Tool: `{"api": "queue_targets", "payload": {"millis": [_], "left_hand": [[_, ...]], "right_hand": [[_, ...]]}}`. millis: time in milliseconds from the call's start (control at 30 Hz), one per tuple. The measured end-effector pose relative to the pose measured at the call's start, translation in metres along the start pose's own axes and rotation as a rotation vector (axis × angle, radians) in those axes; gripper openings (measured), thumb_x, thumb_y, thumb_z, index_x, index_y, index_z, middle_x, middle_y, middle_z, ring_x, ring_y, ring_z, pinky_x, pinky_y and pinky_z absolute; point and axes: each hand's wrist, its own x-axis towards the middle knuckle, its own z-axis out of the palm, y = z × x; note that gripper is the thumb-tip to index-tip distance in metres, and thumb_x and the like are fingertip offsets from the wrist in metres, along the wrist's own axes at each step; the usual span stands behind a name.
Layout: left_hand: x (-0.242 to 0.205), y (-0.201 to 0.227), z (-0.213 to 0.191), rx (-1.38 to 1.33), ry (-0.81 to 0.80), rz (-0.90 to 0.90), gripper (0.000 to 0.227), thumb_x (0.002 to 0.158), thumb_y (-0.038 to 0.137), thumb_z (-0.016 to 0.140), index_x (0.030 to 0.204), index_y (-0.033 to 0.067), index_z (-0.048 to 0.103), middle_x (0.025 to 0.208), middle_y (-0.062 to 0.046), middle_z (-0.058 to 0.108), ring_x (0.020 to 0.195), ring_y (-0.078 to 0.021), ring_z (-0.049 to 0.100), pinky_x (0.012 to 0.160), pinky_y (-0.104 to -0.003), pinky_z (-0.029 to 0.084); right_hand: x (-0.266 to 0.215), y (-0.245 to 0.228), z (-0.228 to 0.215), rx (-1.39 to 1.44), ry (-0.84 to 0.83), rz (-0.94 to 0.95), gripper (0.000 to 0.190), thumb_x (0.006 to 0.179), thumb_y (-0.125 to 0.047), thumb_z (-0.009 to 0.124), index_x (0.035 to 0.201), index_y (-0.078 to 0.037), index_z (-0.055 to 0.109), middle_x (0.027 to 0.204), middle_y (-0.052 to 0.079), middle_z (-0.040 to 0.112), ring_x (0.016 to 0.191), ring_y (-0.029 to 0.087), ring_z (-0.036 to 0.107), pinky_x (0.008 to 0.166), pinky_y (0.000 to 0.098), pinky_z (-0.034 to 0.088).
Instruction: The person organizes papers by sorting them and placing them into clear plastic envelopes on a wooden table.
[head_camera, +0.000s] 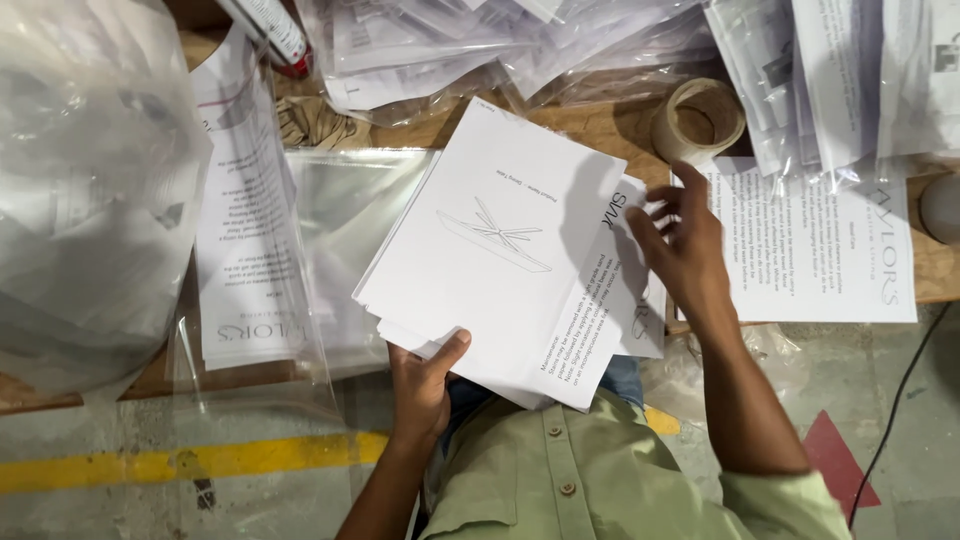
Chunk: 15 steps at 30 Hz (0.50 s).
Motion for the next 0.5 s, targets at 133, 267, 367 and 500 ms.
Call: {"api": "queue_targets", "payload": {"millis": [133,267,367,500], "left_hand": [[0.001,-0.004,-0.002,0.022,0.01,0.006,0.066,0.083,-0.003,0.077,0.141,0.0007,0.044,0.125,-0.014,0.058,0.117,-0.024,0.057,0.102,-0.04,0.047],[0.001,0.005,0.006,0.051,0.077,-0.006,0.068,0.081,-0.002,0.075,0.141,0.0048,0.043,0.125,-0.011,0.059,0.117,-0.0217,0.058,0.102,-0.038,0.047],[-0.001,0.003,0.005,0.049,0.12,-0.006,0.066,0.081,-0.001,0.075,0.138,0.0029,0.043,0.124,-0.012,0.058,0.115,-0.0214,0.057,0.101,-0.038,0.047],[0.0,0.015,0.006,0.177,0.139,-0.062,0.064,0.083,0.009,0.076,0.136,-0.0013,0.041,0.12,-0.016,0.06,0.112,-0.0236,0.06,0.099,-0.039,0.051]], "right_hand": [[0.036,-0.007,0.017,0.34,-0.22,0.253,0.077,0.094,-0.012,0.074,0.157,0.0,0.03,0.093,0.016,0.063,0.075,0.02,0.061,0.062,0.0331,0.049],[0.041,-0.013,0.027,0.41,-0.221,0.235,0.085,0.092,-0.01,0.075,0.16,-0.002,0.025,0.085,0.018,0.063,0.073,0.022,0.061,0.064,0.0331,0.049],[0.035,-0.019,0.035,0.299,-0.221,0.053,0.093,0.09,-0.008,0.078,0.159,0.002,0.017,0.095,0.016,0.073,0.086,0.023,0.071,0.075,0.0324,0.055],[0.018,-0.01,0.049,0.497,-0.211,0.079,0.077,0.092,-0.007,0.078,0.152,0.001,0.031,0.114,0.013,0.069,0.099,0.02,0.071,0.083,0.0329,0.059]]}}
